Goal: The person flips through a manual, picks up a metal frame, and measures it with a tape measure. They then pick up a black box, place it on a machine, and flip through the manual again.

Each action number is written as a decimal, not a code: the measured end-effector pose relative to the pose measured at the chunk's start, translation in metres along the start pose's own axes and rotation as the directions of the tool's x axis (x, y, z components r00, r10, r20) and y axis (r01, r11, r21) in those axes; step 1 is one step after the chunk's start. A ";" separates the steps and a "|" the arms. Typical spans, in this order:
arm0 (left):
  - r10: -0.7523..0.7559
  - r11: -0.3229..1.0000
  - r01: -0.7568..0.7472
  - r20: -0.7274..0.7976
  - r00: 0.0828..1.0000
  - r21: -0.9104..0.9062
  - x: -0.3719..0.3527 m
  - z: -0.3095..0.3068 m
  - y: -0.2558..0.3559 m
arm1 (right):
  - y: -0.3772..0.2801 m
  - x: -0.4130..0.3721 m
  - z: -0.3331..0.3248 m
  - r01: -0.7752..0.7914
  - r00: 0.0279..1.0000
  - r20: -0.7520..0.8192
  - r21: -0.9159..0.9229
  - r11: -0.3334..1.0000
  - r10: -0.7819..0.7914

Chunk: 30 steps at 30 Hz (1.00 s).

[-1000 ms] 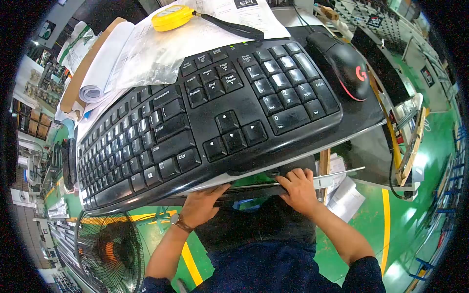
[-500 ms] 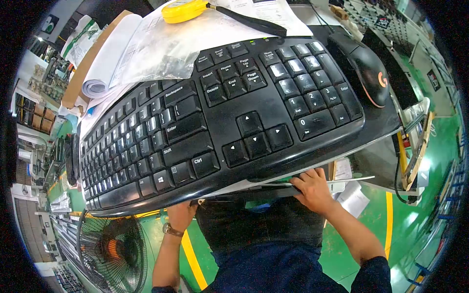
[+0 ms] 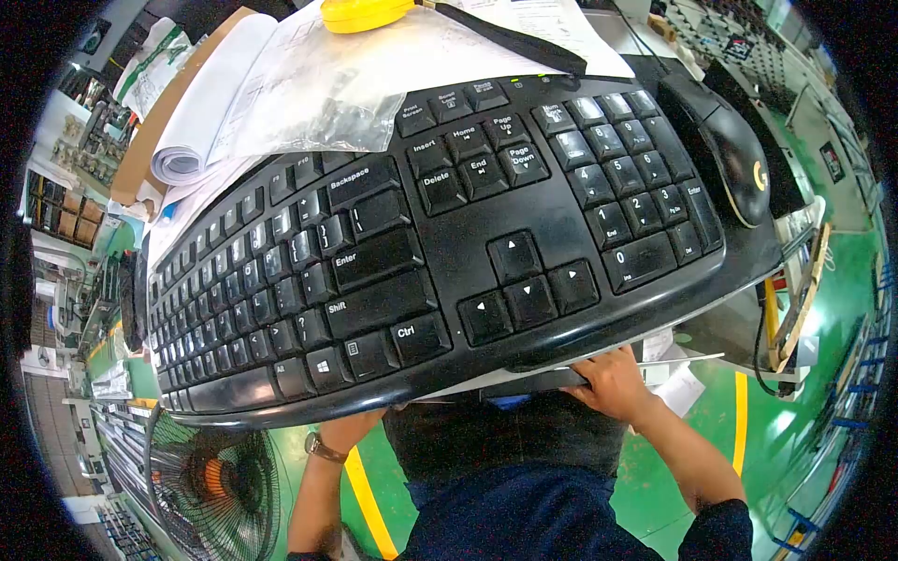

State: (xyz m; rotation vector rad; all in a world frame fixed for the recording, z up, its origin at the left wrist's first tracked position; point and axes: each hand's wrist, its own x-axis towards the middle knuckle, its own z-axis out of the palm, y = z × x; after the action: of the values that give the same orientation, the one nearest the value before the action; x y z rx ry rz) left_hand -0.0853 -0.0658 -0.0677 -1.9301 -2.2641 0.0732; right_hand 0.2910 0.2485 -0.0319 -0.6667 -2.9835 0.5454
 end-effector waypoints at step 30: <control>-0.103 0.974 0.103 0.010 0.995 -0.201 0.007 -0.027 0.007 | 0.009 -0.008 -0.019 0.030 0.998 0.043 0.149 0.988 -0.037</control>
State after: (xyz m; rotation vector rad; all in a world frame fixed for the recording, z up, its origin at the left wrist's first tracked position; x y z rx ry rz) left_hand -0.0753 -0.0593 -0.0416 -1.8982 -2.4513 -0.1763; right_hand 0.3040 0.2594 -0.0168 -0.5985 -2.9518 0.7815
